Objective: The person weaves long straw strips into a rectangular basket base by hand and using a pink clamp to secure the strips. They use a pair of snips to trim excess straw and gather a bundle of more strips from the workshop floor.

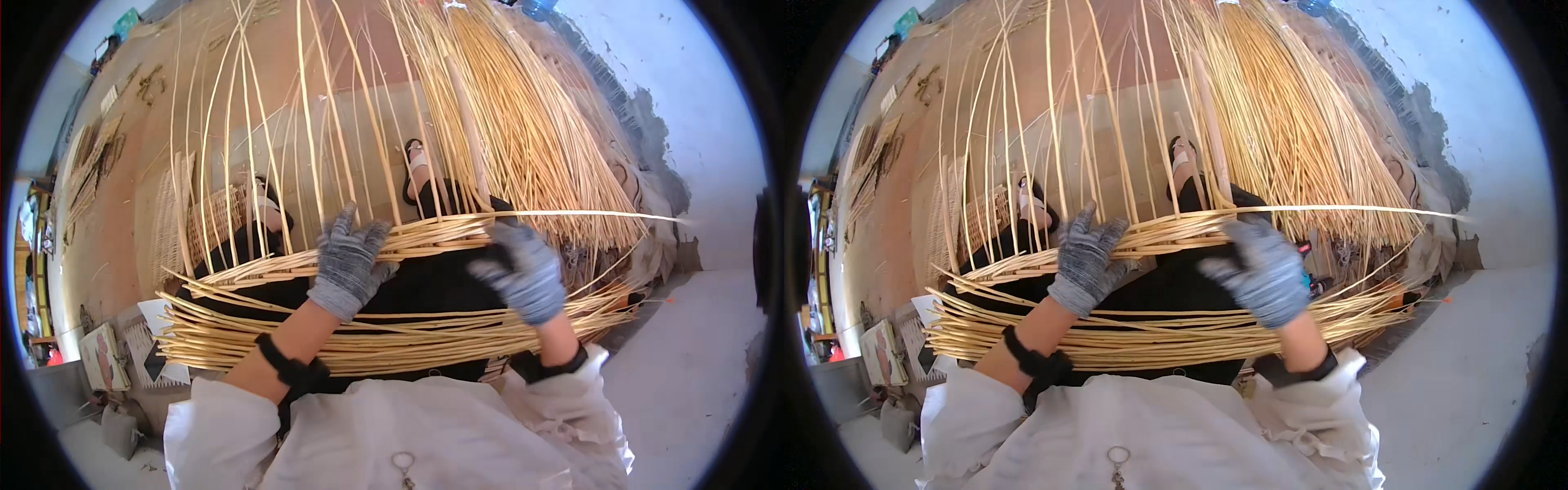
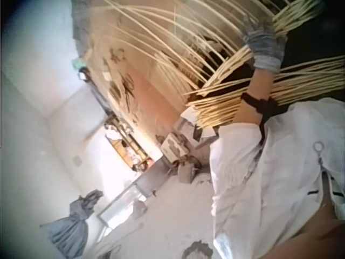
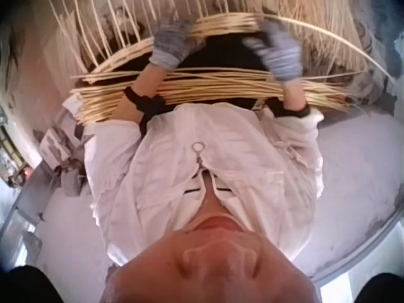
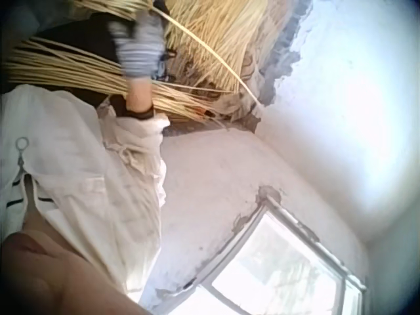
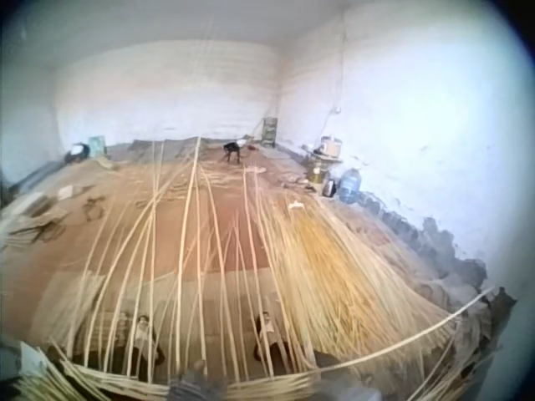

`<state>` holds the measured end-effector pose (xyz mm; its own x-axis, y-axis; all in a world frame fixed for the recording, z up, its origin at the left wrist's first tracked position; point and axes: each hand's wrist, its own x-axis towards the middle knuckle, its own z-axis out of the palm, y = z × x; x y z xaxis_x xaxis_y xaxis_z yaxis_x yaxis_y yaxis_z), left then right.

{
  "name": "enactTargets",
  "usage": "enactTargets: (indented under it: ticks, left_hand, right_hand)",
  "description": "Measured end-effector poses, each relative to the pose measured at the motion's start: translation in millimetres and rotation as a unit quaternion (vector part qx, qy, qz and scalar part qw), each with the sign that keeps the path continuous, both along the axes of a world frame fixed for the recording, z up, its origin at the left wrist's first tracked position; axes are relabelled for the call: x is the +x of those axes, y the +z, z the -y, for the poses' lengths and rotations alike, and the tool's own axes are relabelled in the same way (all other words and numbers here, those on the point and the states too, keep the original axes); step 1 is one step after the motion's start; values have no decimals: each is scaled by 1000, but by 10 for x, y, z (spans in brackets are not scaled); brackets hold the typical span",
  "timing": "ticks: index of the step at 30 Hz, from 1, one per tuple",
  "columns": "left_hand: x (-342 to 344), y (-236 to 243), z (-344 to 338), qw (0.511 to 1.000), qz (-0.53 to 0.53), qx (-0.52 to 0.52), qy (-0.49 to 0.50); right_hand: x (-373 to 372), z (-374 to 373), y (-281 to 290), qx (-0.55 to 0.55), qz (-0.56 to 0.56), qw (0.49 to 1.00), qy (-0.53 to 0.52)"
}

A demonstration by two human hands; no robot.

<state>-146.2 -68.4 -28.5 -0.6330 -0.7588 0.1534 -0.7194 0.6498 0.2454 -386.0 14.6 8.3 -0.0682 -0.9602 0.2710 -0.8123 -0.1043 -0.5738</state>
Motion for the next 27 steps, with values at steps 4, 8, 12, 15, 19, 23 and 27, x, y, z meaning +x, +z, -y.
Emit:
enactTargets:
  ticks: [4, 8, 12, 15, 19, 23, 27]
  left_hand:
    - [22, -143, -6, 997, -73, -4, 23]
    - [7, -145, 81, 991, -116, 48, 38]
    - [430, 352, 37, 984, -45, 54, -165]
    - [1024, -8, -198, 931, 129, 330, -83]
    - [1401, 170, -286, 866, 87, 493, -20]
    - [1433, 284, -198, 818, 35, 571, 50]
    - [1460, 322, -146, 877, -15, 480, -19]
  right_hand:
    - [340, 538, -105, -52, -272, 957, 86]
    - [312, 573, -198, -80, -247, 962, 85]
    - [546, 59, 1, 12, -193, 966, 170]
    - [581, -462, -496, 139, -232, 949, 165]
    - [540, -498, -376, 115, -110, 973, 165]
    - [548, -482, 42, 33, -114, 987, 107]
    - [662, -353, 335, 23, -210, 974, 87]
